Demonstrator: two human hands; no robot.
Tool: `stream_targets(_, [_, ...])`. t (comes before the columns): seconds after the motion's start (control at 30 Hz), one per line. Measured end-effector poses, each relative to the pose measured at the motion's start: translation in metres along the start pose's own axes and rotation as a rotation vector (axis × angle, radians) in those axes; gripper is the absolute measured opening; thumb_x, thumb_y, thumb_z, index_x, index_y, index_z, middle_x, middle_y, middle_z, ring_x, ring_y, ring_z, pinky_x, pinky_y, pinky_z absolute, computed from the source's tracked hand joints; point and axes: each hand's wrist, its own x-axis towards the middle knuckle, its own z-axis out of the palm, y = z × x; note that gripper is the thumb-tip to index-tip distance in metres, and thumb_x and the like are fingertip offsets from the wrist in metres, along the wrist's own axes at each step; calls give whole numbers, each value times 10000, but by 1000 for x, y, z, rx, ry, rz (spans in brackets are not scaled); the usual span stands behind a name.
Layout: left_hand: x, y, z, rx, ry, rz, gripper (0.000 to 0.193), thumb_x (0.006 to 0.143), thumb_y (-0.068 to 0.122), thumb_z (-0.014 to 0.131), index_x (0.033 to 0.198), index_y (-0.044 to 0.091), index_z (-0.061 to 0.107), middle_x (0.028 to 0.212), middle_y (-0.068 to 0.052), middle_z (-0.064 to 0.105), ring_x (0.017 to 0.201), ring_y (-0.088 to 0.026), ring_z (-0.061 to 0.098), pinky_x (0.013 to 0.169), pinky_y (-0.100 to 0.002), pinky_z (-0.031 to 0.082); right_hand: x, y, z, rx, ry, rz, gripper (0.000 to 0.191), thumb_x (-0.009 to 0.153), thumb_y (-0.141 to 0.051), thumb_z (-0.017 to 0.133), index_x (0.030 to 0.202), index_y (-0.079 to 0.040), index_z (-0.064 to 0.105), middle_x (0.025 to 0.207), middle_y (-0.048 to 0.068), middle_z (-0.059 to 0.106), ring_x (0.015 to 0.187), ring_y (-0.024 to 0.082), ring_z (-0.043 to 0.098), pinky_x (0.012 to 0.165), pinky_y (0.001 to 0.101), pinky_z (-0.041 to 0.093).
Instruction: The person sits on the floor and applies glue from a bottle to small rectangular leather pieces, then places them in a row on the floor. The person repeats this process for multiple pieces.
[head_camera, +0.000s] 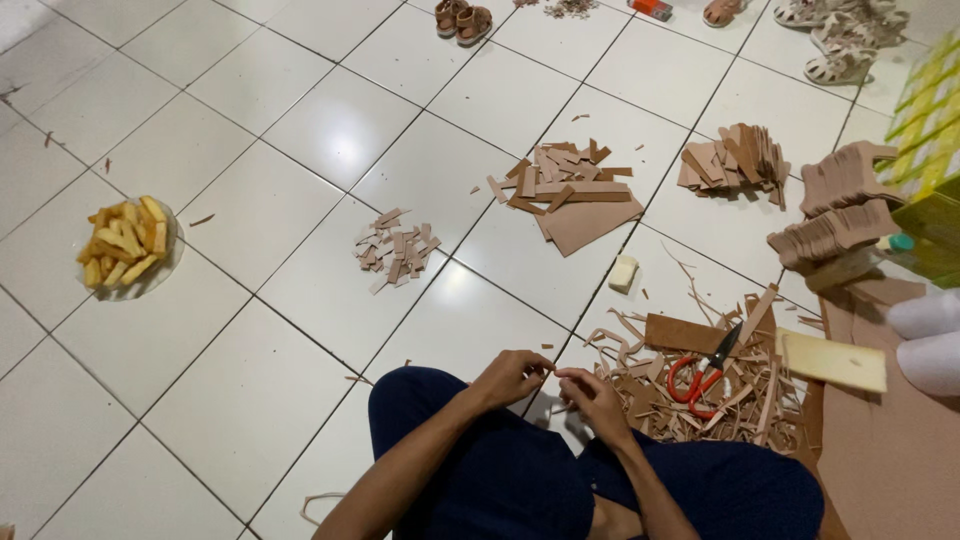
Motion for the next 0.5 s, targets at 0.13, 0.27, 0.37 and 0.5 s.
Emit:
stream_targets(0.13, [-4, -1, -14, 161, -12, 67, 286, 865, 72, 619, 1102, 24, 771, 945, -173, 766, 834, -294, 733, 785, -402, 577, 11, -8, 1, 58, -71, -48, 323, 954, -310, 655, 1184, -105, 751, 881, 41, 743, 801, 127, 715, 702, 293, 609])
stream_targets(0.27, [0, 2, -13, 226, 42, -16, 248, 907, 120, 630, 1098, 41, 768, 964, -170, 773, 853, -313, 745, 813, -407, 580, 28, -10, 3, -23, -72, -97, 335, 959, -332, 651, 1184, -110, 763, 911, 46, 765, 821, 125, 734, 721, 289, 600])
stream_targets(0.37, [7, 7, -11, 130, 146, -49, 231, 919, 141, 635, 1087, 59, 771, 973, -155, 773, 839, -305, 749, 783, -400, 586, 41, -13, 4, -35, -69, -65, 350, 948, -345, 666, 1198, -111, 741, 891, 65, 766, 802, 127, 732, 707, 287, 592])
stream_targets(0.5, [12, 11, -13, 117, 285, -126, 212, 936, 175, 645, 1043, 75, 799, 937, -155, 774, 811, -309, 738, 747, -404, 579, 57, -28, 1, -42, -86, -55, 379, 970, -358, 672, 1203, -74, 762, 913, 62, 759, 820, 123, 708, 711, 270, 568])
